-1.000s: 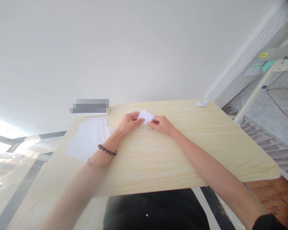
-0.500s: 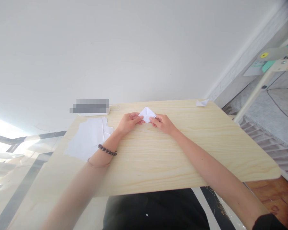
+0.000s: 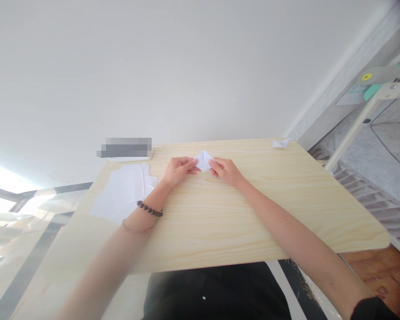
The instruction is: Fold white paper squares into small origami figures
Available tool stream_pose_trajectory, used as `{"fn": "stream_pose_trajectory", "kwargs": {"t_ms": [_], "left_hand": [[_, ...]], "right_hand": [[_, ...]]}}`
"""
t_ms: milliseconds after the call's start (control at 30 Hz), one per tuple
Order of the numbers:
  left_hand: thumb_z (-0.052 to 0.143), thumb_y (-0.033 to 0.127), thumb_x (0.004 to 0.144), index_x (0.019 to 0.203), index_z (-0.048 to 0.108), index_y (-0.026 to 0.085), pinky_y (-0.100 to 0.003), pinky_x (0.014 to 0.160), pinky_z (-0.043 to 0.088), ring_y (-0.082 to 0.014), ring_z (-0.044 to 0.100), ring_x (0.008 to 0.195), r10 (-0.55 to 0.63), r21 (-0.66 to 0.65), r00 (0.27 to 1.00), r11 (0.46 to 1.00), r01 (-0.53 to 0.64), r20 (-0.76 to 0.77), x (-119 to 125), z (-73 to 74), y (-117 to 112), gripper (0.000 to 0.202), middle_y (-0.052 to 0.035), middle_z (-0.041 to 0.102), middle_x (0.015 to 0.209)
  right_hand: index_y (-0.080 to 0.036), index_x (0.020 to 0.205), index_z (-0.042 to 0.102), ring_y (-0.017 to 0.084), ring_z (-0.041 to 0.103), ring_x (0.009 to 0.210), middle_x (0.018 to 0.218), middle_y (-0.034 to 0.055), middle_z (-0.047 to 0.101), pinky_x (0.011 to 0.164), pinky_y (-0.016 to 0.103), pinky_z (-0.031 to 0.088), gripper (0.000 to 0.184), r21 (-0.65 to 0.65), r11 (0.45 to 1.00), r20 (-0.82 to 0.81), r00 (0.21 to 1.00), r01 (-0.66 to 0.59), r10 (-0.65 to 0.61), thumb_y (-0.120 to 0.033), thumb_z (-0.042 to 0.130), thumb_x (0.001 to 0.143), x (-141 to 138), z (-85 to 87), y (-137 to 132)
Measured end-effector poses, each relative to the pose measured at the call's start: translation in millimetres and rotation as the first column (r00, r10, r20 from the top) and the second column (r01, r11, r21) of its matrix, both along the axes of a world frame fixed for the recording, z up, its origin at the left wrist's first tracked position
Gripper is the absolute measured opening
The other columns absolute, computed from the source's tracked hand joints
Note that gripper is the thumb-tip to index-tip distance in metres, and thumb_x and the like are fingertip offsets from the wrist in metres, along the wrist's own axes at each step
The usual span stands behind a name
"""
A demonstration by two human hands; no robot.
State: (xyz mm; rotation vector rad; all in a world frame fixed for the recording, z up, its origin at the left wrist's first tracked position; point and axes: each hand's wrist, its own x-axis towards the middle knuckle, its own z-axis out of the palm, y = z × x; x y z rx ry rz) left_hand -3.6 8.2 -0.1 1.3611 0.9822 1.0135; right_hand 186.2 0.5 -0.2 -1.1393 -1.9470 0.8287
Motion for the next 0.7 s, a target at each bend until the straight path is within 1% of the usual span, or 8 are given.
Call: {"fn": "stream_pose_trajectory", "kwargs": {"t_ms": [133, 233, 300, 400, 500, 600, 700], "left_hand": [[0.060, 0.044, 0.070, 0.093, 0.061, 0.011, -0.031, 0.070, 0.049, -0.0198, 0.060, 0.083, -0.011, 0.018, 1.000, 1.000, 0.012, -0.005, 0.1, 1.7, -1.4, 0.040, -0.0106, 0.065, 0.089], [0.065, 0.042, 0.065, 0.096, 0.059, 0.013, -0.030, 0.068, 0.048, -0.0186, 0.060, 0.080, -0.038, 0.035, 0.998, 0.999, 0.040, -0.053, 1.3, 3.0, -3.1, 0.043, -0.0089, 0.065, 0.085], [0.068, 0.040, 0.062, 0.093, 0.059, 0.013, -0.029, 0.066, 0.047, -0.0170, 0.060, 0.075, -0.056, 0.050, 0.993, 0.997, 0.062, -0.107, 1.8, 3.1, -3.5, 0.042, -0.0072, 0.066, 0.081], [0.068, 0.039, 0.062, 0.086, 0.061, 0.012, -0.028, 0.065, 0.046, -0.0151, 0.058, 0.069, -0.071, 0.069, 0.985, 0.994, 0.083, -0.159, 1.8, 2.1, -2.9, 0.037, -0.0061, 0.066, 0.078], [0.067, 0.037, 0.063, 0.084, 0.060, 0.012, -0.028, 0.065, 0.046, -0.0149, 0.058, 0.069, -0.092, 0.072, 0.984, 0.992, 0.104, -0.152, 1.1, 1.3, -1.8, 0.034, -0.0067, 0.065, 0.079], [0.067, 0.035, 0.063, 0.086, 0.060, 0.012, -0.029, 0.067, 0.046, -0.0157, 0.059, 0.071, -0.118, 0.056, 0.984, 0.990, 0.126, -0.131, 0.2, 1.3, -1.5, 0.033, -0.0073, 0.066, 0.080], [0.067, 0.034, 0.064, 0.087, 0.060, 0.012, -0.030, 0.069, 0.047, -0.0164, 0.060, 0.074, -0.129, 0.050, 0.985, 0.990, 0.135, -0.114, -0.6, 1.7, -2.0, 0.032, -0.0079, 0.066, 0.082]], "right_hand": [[-0.016, 0.058, 0.046, 0.008, 0.043, 0.049, 0.054, -0.0008, 0.049, 0.052, 0.021, 0.034, 0.044, 0.000, 1.000, 0.013, 1.000, -0.002, 0.002, -0.049, 0.033, 0.083, 0.2, -2.1, 1.6], [-0.016, 0.059, 0.048, 0.008, 0.045, 0.050, 0.055, 0.0000, 0.050, 0.052, 0.021, 0.034, 0.044, 0.000, 1.000, 0.015, 1.000, -0.025, 0.025, -0.049, 0.033, 0.083, 0.2, -2.6, 1.9], [-0.016, 0.059, 0.049, 0.008, 0.044, 0.050, 0.056, 0.0000, 0.051, 0.052, 0.021, 0.034, 0.043, 0.001, 0.999, 0.018, 0.999, -0.044, 0.044, -0.049, 0.034, 0.082, -0.1, -2.2, 1.5], [-0.016, 0.058, 0.047, 0.008, 0.043, 0.049, 0.055, -0.0008, 0.049, 0.050, 0.020, 0.033, 0.041, -0.001, 0.999, 0.021, 0.998, -0.053, 0.053, -0.048, 0.036, 0.082, -0.6, -1.5, 0.5], [-0.016, 0.058, 0.047, 0.008, 0.044, 0.051, 0.055, -0.0011, 0.048, 0.051, 0.020, 0.034, 0.039, -0.009, 0.998, 0.016, 0.998, -0.058, 0.058, -0.046, 0.037, 0.081, -0.9, -1.6, 0.2], [-0.015, 0.060, 0.049, 0.009, 0.048, 0.054, 0.056, -0.0001, 0.051, 0.053, 0.020, 0.035, 0.037, -0.027, 0.997, 0.021, 0.997, -0.068, 0.069, -0.044, 0.038, 0.081, -0.7, -2.4, 0.6], [-0.015, 0.062, 0.052, 0.009, 0.047, 0.053, 0.058, 0.0006, 0.053, 0.052, 0.020, 0.034, 0.036, -0.039, 0.997, 0.041, 0.997, -0.065, 0.066, -0.044, 0.040, 0.080, -0.5, -3.0, 0.9]]}}
